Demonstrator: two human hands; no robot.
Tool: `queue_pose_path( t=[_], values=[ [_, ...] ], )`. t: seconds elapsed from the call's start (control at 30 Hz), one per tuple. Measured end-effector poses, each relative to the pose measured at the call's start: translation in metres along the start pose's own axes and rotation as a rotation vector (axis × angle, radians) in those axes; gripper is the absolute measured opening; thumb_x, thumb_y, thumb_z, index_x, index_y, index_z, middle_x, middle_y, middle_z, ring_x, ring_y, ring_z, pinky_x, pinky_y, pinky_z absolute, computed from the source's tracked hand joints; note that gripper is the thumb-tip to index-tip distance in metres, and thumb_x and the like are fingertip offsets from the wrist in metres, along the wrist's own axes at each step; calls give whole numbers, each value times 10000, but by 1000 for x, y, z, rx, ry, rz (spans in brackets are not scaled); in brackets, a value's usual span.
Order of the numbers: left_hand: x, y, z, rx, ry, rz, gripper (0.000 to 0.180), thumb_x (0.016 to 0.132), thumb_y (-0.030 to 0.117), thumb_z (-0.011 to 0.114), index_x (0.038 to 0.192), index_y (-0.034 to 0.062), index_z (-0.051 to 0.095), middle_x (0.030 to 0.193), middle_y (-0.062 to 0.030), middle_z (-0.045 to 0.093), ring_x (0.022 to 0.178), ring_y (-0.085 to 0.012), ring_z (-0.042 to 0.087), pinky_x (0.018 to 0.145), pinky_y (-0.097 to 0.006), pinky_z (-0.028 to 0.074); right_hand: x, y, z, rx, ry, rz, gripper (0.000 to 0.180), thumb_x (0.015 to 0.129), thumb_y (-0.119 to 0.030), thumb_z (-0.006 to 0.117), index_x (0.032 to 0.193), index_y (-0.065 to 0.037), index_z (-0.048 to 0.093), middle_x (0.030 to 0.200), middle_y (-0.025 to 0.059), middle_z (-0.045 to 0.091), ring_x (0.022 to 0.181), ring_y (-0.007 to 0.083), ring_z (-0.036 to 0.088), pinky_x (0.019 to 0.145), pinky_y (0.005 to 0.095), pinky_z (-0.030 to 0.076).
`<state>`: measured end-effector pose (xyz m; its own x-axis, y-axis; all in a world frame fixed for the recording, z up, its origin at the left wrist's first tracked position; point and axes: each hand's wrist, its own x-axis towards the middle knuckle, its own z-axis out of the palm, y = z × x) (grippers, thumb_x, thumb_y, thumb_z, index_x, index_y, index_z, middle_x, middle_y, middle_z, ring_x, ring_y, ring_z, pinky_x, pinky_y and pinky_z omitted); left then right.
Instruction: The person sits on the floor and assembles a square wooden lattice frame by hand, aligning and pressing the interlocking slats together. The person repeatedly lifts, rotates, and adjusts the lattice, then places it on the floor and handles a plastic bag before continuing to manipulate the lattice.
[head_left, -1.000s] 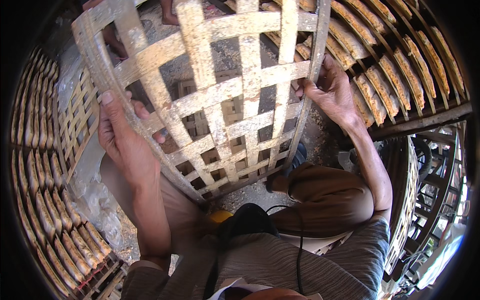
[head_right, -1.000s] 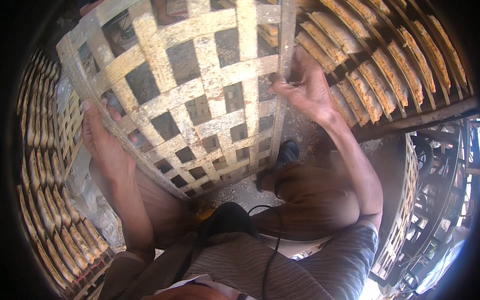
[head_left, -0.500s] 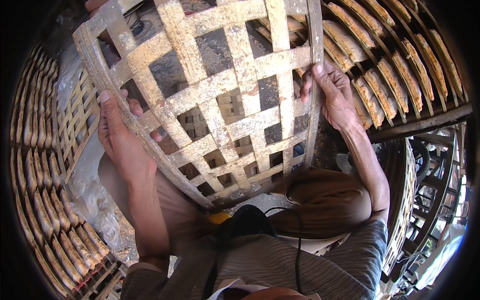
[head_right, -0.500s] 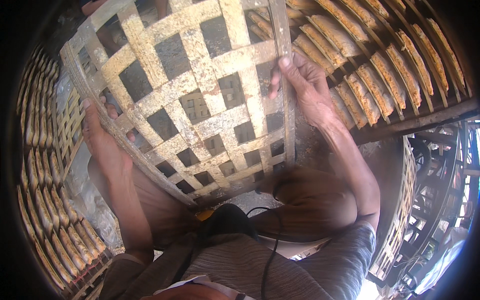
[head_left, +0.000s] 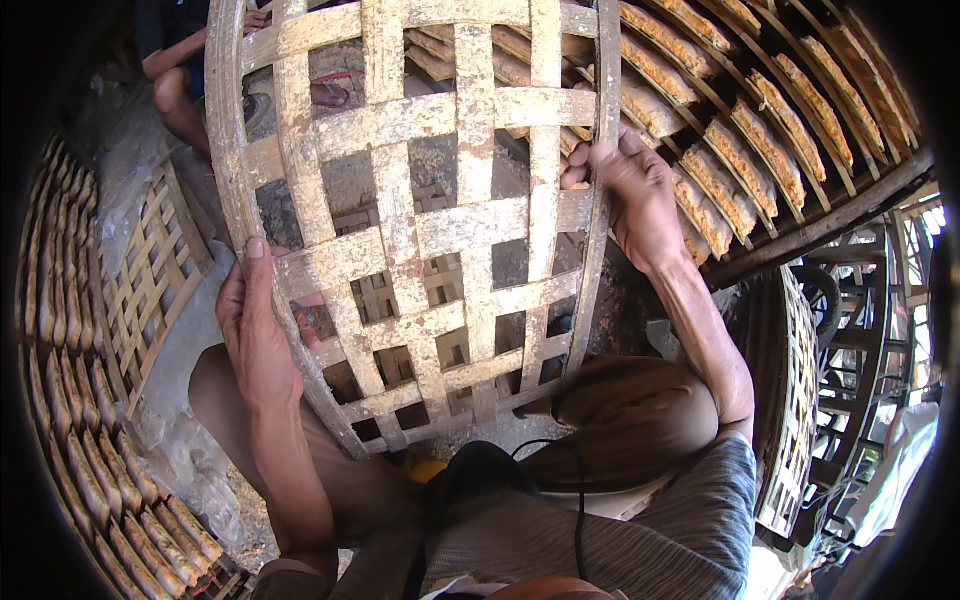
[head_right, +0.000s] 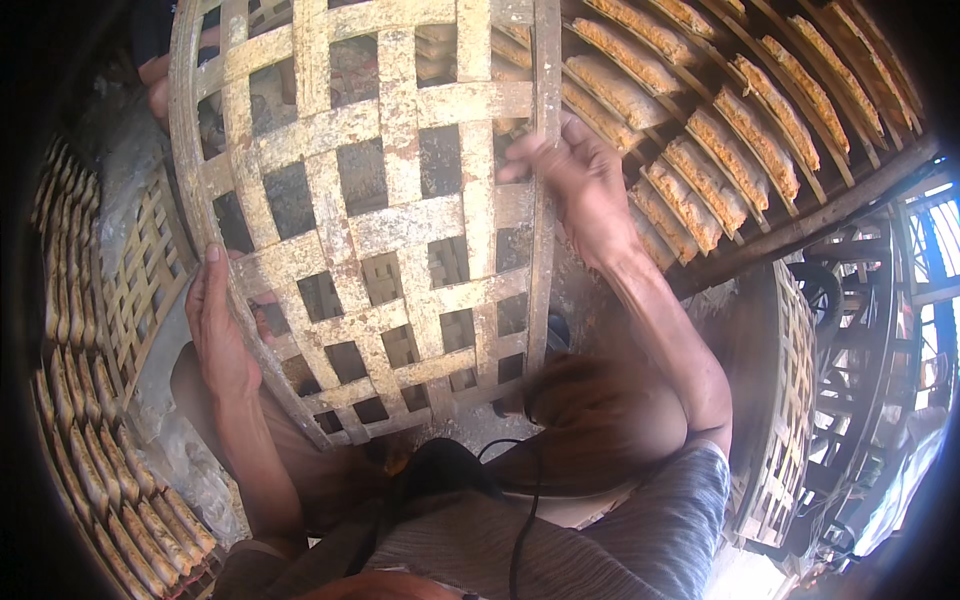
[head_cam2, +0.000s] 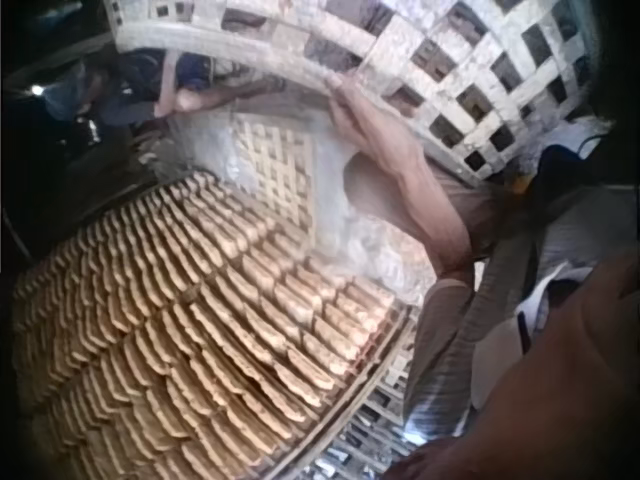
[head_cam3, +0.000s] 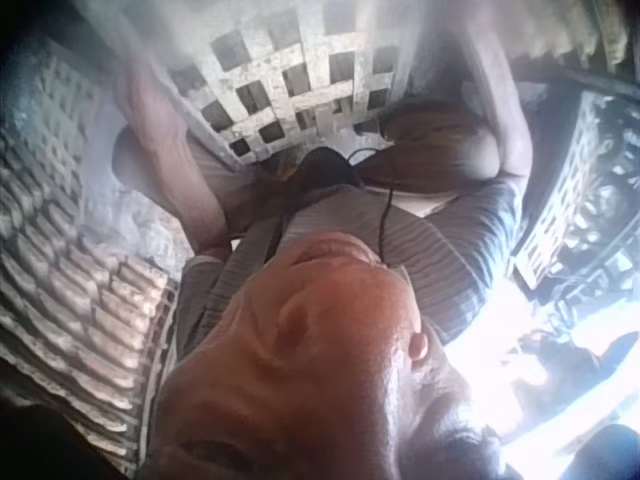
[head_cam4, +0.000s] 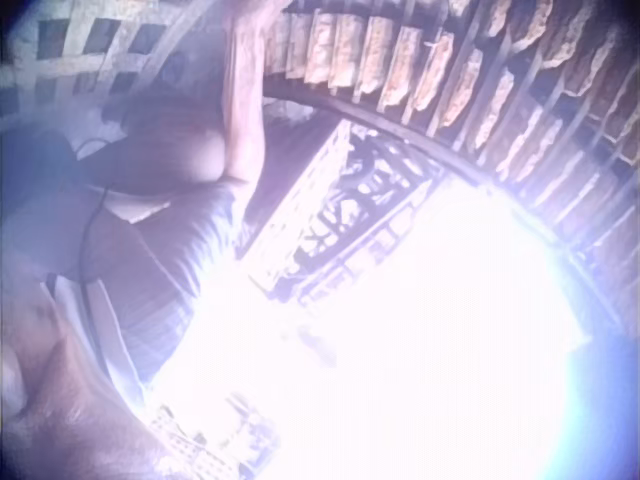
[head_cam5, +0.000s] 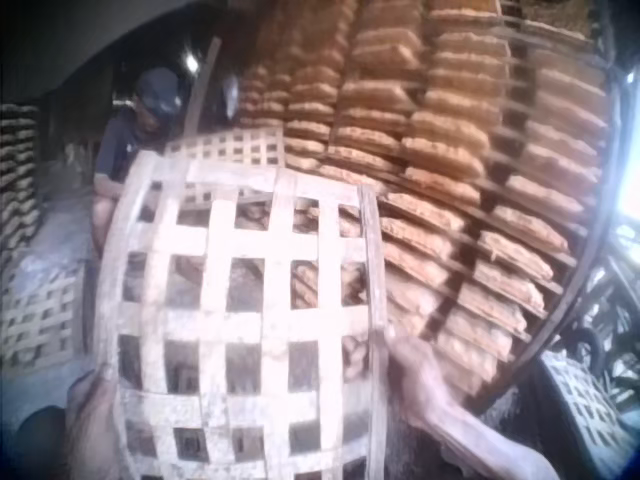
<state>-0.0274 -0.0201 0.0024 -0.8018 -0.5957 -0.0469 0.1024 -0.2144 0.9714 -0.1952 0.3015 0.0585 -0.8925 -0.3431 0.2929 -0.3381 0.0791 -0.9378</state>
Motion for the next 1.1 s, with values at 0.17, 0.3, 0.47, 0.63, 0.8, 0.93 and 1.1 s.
queue_pose_path(
  t=[0.17,0.3,0.47,0.63,0.8,0.93,1.1],
  values=[
    [-2,1,-3,28,15,34,376,1055,435,582,1021,70,666,845,-20,678,637,-78,648,386,-222,385,-1,4,8,-299,92,63,289,1003,-244,676,1143,8,664,766,46,690,649,69,602,576,247,473],
    [-8,4,-4,55,15,68,366,1059,421,576,1028,66,658,821,-31,675,630,-86,650,386,-225,382,-2,-13,16,-230,117,197,141,1000,-141,654,1010,-2,677,758,36,685,673,71,622,600,224,443],
    [-13,6,5,98,9,141,363,1068,415,558,1022,68,653,804,-24,663,611,-78,633,387,-217,383,2,1,10,-247,107,124,261,965,-185,600,1099,34,646,834,81,702,766,153,688,714,315,557],
    [-9,8,8,88,42,114,371,1074,409,544,1023,58,654,819,-34,668,587,-80,621,384,-215,389,1,-7,-3,676,-88,289,451,970,-273,511,1259,72,549,1026,153,688,914,244,698,738,386,588],
    [-1,1,-7,1,-37,76,348,1071,376,553,1031,47,660,879,-59,684,612,-119,658,378,-234,392,10,9,-12,737,-170,282,436,989,-300,591,1220,69,577,899,97,641,824,210,623,723,340,533],
    [1,1,-6,-45,-104,39,353,1056,372,581,1052,30,668,883,-79,691,614,-159,688,361,-256,408,0,9,-8,904,-76,254,226,960,-206,621,1064,-7,645,960,75,632,766,176,561,643,318,497],
    [1,5,-15,-98,-166,31,391,1063,390,556,1070,12,658,859,-95,710,643,-165,713,351,-245,418,-7,11,-8,790,-11,244,201,963,-164,624,1096,-18,660,1072,96,663,796,181,573,550,230,456]
  ],
)
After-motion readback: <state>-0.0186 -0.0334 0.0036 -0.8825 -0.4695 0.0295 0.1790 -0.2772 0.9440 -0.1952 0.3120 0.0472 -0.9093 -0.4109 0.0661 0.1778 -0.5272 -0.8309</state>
